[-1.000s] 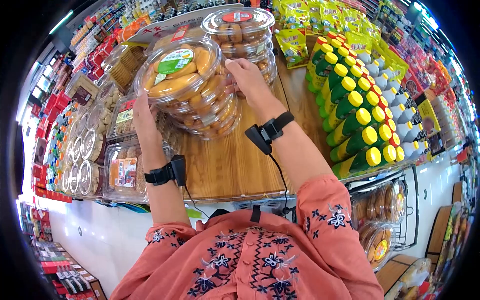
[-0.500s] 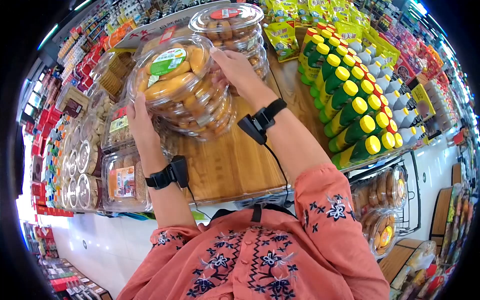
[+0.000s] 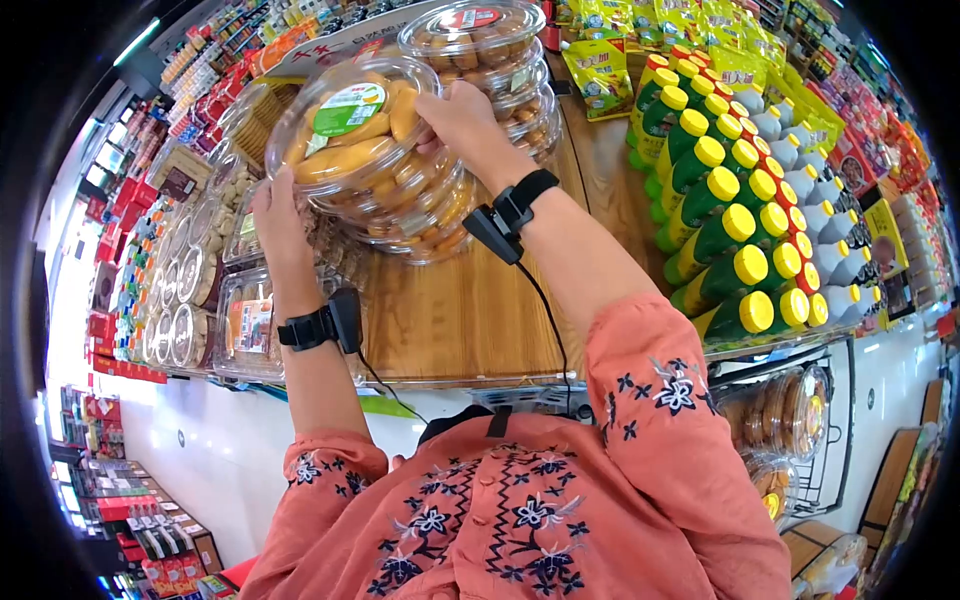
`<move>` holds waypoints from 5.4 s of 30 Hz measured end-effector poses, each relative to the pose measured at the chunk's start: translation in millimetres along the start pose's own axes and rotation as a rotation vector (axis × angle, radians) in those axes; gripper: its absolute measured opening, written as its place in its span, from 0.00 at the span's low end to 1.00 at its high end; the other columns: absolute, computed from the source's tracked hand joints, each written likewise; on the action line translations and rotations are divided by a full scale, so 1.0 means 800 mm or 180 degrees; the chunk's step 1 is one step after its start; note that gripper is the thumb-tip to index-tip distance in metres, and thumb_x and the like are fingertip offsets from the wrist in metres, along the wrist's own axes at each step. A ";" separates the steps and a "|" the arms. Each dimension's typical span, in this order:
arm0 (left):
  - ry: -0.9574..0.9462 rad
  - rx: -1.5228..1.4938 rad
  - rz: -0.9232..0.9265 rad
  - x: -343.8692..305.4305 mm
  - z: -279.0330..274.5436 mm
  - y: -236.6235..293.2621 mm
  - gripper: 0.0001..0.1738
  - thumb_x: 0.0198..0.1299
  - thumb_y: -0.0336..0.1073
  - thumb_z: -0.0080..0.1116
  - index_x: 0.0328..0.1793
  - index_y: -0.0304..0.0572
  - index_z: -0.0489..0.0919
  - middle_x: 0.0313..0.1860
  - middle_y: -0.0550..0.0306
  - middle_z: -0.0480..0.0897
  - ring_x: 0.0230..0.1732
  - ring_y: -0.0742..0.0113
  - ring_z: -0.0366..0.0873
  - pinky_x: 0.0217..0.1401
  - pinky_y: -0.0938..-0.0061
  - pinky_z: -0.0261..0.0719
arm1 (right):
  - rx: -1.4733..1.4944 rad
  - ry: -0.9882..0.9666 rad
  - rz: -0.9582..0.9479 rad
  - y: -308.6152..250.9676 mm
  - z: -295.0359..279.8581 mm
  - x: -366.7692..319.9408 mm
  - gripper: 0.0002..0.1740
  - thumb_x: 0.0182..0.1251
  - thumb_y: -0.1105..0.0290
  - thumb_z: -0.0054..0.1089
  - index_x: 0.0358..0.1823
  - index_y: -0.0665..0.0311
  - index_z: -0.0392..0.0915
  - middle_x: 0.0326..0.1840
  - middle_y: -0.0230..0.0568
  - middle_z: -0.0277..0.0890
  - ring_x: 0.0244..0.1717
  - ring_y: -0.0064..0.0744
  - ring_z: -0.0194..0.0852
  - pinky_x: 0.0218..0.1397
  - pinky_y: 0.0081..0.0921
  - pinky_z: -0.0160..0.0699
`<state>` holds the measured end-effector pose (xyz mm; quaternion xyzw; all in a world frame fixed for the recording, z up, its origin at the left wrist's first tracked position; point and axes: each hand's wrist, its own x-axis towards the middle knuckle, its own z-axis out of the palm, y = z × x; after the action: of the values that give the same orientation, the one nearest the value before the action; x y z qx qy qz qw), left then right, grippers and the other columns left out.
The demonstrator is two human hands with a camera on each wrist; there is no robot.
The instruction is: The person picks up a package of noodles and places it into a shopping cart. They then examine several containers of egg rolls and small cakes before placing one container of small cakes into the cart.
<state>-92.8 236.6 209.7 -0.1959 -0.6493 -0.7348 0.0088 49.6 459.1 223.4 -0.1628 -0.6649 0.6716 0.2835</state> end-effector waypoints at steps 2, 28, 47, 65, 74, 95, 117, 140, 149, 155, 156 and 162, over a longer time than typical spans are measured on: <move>0.0201 -0.0014 0.0011 -0.025 0.009 0.033 0.16 0.67 0.45 0.61 0.49 0.38 0.79 0.36 0.62 0.76 0.36 0.75 0.70 0.40 0.76 0.68 | 0.0280 0.0049 -0.0268 -0.009 -0.001 -0.027 0.15 0.68 0.63 0.59 0.35 0.72 0.74 0.27 0.43 0.81 0.27 0.30 0.81 0.33 0.23 0.83; -0.1161 0.2682 0.0245 -0.209 -0.076 -0.111 0.28 0.71 0.46 0.51 0.65 0.26 0.71 0.57 0.30 0.77 0.58 0.37 0.75 0.62 0.57 0.72 | -0.0368 -0.1154 0.1976 0.247 -0.073 -0.254 0.16 0.72 0.59 0.57 0.42 0.68 0.73 0.30 0.42 0.81 0.28 0.31 0.82 0.35 0.24 0.84; 0.0042 0.0592 -0.0098 -0.089 -0.005 -0.002 0.18 0.69 0.42 0.58 0.50 0.31 0.75 0.43 0.57 0.76 0.43 0.72 0.70 0.48 0.75 0.70 | 0.0374 -0.0159 -0.0029 0.043 -0.021 -0.049 0.13 0.68 0.63 0.62 0.35 0.66 0.72 0.29 0.39 0.80 0.24 0.25 0.79 0.27 0.22 0.78; -0.1116 0.1141 -0.1721 -0.285 -0.143 -0.056 0.11 0.69 0.36 0.56 0.40 0.32 0.74 0.35 0.57 0.80 0.35 0.74 0.77 0.40 0.78 0.77 | -0.0885 -0.0542 0.0690 0.145 -0.047 -0.291 0.14 0.66 0.68 0.63 0.29 0.66 0.67 0.29 0.34 0.65 0.31 0.21 0.67 0.30 0.24 0.66; -0.1305 0.1343 -0.2027 -0.284 -0.152 -0.099 0.14 0.69 0.38 0.58 0.41 0.31 0.74 0.36 0.54 0.81 0.36 0.71 0.80 0.38 0.75 0.81 | -0.0335 -0.1023 0.1500 0.176 -0.067 -0.288 0.18 0.70 0.57 0.63 0.36 0.65 0.73 0.33 0.35 0.76 0.34 0.22 0.78 0.33 0.23 0.78; -0.0349 0.0316 -0.1083 -0.051 0.010 -0.107 0.22 0.68 0.47 0.59 0.48 0.31 0.74 0.42 0.53 0.80 0.42 0.69 0.79 0.42 0.73 0.81 | 0.0283 -0.0167 0.0552 0.115 -0.030 0.005 0.15 0.64 0.61 0.63 0.35 0.67 0.76 0.31 0.37 0.77 0.26 0.26 0.74 0.29 0.23 0.75; -0.0928 0.0591 -0.2365 -0.279 -0.120 -0.024 0.18 0.72 0.50 0.54 0.42 0.40 0.76 0.33 0.64 0.74 0.34 0.73 0.76 0.37 0.74 0.82 | -0.0805 -0.0909 0.0984 0.113 -0.088 -0.225 0.16 0.73 0.56 0.60 0.40 0.63 0.77 0.33 0.25 0.73 0.36 0.14 0.69 0.39 0.17 0.70; -0.1252 0.1443 -0.1868 -0.282 -0.146 -0.014 0.22 0.73 0.49 0.53 0.46 0.31 0.75 0.38 0.53 0.82 0.37 0.67 0.84 0.31 0.77 0.80 | 0.0626 -0.0497 0.1514 0.155 -0.019 0.016 0.21 0.63 0.66 0.58 0.47 0.80 0.76 0.40 0.47 0.79 0.39 0.45 0.84 0.42 0.41 0.92; -0.1220 0.1298 -0.2021 -0.275 -0.153 -0.029 0.22 0.73 0.49 0.53 0.42 0.33 0.76 0.33 0.55 0.80 0.32 0.71 0.80 0.28 0.79 0.79 | 0.1043 -0.0491 0.1340 0.117 -0.053 -0.020 0.14 0.63 0.66 0.60 0.37 0.74 0.77 0.35 0.45 0.78 0.38 0.43 0.84 0.44 0.40 0.92; -0.1154 0.0875 -0.2262 -0.273 -0.146 -0.022 0.25 0.75 0.55 0.46 0.42 0.36 0.76 0.33 0.57 0.78 0.32 0.71 0.78 0.28 0.77 0.80 | 0.0658 -0.1065 0.0970 0.055 -0.080 -0.069 0.10 0.71 0.64 0.57 0.40 0.63 0.79 0.37 0.30 0.79 0.37 0.21 0.79 0.44 0.25 0.84; -0.1141 0.0837 -0.2228 -0.273 -0.147 -0.024 0.27 0.76 0.56 0.44 0.42 0.37 0.76 0.33 0.57 0.78 0.32 0.70 0.78 0.28 0.77 0.80 | 0.0527 -0.1174 0.0994 0.051 -0.083 -0.080 0.10 0.72 0.63 0.57 0.41 0.62 0.80 0.38 0.28 0.79 0.37 0.19 0.77 0.43 0.22 0.82; -0.0606 0.0272 -0.2070 -0.276 -0.138 -0.015 0.42 0.74 0.69 0.30 0.64 0.34 0.72 0.49 0.52 0.82 0.41 0.67 0.83 0.27 0.76 0.81 | -0.0167 -0.1720 0.1061 0.043 -0.073 -0.139 0.13 0.72 0.58 0.58 0.38 0.60 0.79 0.33 0.20 0.74 0.33 0.11 0.66 0.36 0.15 0.64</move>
<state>77.5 79.1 123.3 -0.0458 -0.7058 -0.6497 -0.2785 166.0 441.2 168.5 -0.0924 -0.6975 0.7103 -0.0217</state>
